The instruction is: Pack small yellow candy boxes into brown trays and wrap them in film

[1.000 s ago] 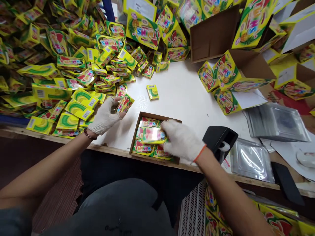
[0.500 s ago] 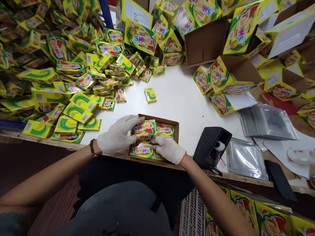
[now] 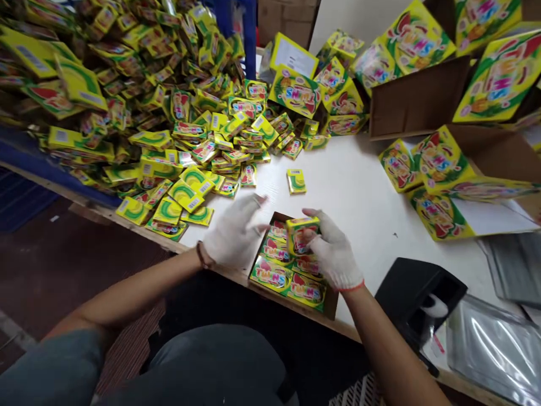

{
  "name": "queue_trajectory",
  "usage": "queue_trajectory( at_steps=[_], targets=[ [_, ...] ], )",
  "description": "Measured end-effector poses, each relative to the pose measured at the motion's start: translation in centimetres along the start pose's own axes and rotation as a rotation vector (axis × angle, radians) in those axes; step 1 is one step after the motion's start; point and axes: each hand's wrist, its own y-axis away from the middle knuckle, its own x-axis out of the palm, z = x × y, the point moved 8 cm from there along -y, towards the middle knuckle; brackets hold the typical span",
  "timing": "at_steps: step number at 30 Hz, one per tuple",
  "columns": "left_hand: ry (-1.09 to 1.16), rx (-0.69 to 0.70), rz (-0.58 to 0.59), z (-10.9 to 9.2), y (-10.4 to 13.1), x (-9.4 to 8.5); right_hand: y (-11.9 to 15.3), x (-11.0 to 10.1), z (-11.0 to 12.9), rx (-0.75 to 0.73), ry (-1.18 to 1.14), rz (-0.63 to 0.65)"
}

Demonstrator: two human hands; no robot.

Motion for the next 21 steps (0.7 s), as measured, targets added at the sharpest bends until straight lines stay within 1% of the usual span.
queue_trajectory(
  at_steps=[2,4,5,6,7,8,10,12,14,15,18,20,21],
  targets=[
    [-0.184,-0.18,0.016,5.2,-0.4,-2.3,-1.2,0.7,1.1,-0.023,0.261,0.133],
    [-0.335,-0.353,0.023,10.4,-0.6,-4.5,-2.4,2.2,1.0,-0.005,0.423,0.304],
    [-0.388,-0.393,0.035,12.5,-0.7,-5.1,-2.9,3.1,0.5,0.016,0.476,0.377],
    [-0.411,-0.419,0.042,14.1,-0.8,-5.6,-3.3,4.1,-0.1,0.04,0.511,0.437],
    [-0.422,-0.427,0.048,15.3,-0.8,-5.9,-3.6,5.1,-0.8,0.061,0.529,0.479],
    [-0.422,-0.426,0.055,16.0,-0.9,-6.1,-3.7,6.1,-1.4,0.069,0.532,0.499],
    [-0.413,-0.437,0.056,16.4,-0.9,-6.2,-3.7,7.7,-2.1,0.043,0.519,0.477],
    [-0.392,-0.468,0.055,16.1,-0.9,-6.2,-3.3,8.6,-1.9,-0.033,0.522,0.402],
    [-0.355,-0.492,0.061,15.4,-1.1,-5.9,-2.7,9.0,-1.3,-0.123,0.576,0.331],
    [-0.334,-0.498,0.064,15.2,-1.3,-5.7,-2.3,9.0,-1.0,-0.158,0.61,0.321],
    [-0.275,-0.518,0.049,15.2,-1.4,-5.8,-1.6,9.2,-0.7,-0.199,0.646,0.388],
    [-0.234,-0.542,-0.005,15.8,-1.2,-6.7,-1.5,9.1,-0.7,-0.198,0.572,0.457],
    [-0.197,-0.548,-0.052,16.0,-1.1,-7.4,-1.5,8.8,-0.6,-0.207,0.519,0.464]
  ],
)
